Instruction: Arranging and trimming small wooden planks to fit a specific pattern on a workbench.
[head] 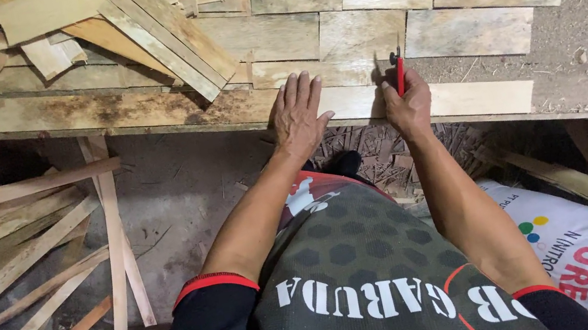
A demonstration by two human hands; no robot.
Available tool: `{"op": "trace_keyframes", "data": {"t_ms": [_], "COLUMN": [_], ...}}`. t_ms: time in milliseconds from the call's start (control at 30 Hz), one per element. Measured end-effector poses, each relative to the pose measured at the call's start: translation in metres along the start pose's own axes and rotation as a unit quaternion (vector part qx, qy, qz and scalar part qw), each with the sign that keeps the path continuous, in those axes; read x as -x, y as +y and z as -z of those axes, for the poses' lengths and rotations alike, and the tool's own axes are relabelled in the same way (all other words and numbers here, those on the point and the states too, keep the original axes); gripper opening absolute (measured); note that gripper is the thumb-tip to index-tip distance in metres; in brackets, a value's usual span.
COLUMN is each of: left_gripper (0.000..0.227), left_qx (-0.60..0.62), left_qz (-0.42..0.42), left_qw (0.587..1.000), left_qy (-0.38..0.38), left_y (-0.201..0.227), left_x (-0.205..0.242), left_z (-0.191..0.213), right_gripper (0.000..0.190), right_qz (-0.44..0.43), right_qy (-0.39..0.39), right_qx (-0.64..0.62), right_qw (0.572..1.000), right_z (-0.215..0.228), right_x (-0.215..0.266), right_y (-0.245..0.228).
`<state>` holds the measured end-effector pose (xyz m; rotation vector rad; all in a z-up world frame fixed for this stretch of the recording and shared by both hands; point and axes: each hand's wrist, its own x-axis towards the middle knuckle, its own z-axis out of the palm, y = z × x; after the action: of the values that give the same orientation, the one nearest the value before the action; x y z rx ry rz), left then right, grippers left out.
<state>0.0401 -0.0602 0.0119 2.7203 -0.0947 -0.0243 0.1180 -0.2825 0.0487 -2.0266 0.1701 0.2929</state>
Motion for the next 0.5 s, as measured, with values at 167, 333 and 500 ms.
{"op": "trace_keyframes", "data": {"t_ms": [167,333,500], "left_gripper": [0.078,0.079,0.072], "left_qx": [-0.025,-0.02,-0.024], "left_qz": [0.002,0.017,-0.024], "left_qw": [1.0,0.999,0.998], "left_qy": [0.002,-0.025,0.05], "left_y": [0.006,0.01,0.002], "left_x": [-0.01,-0.014,-0.009], "left_z": [0.005,0.013,0.005], "right_gripper": [0.025,0.038,0.047], "right_qz": [0.08,0.109,0.07], "right_qy": [-0.006,-0.083,-0.172], "right_qx": [0.114,0.182,0.245], "right_qw": [0.99,0.974,0.952], "right_z": [0.0,-0.011,-0.03], "right_x": [-0.001,0.018,0.035], "right_y": [-0.004,-0.057,-0.079]}}
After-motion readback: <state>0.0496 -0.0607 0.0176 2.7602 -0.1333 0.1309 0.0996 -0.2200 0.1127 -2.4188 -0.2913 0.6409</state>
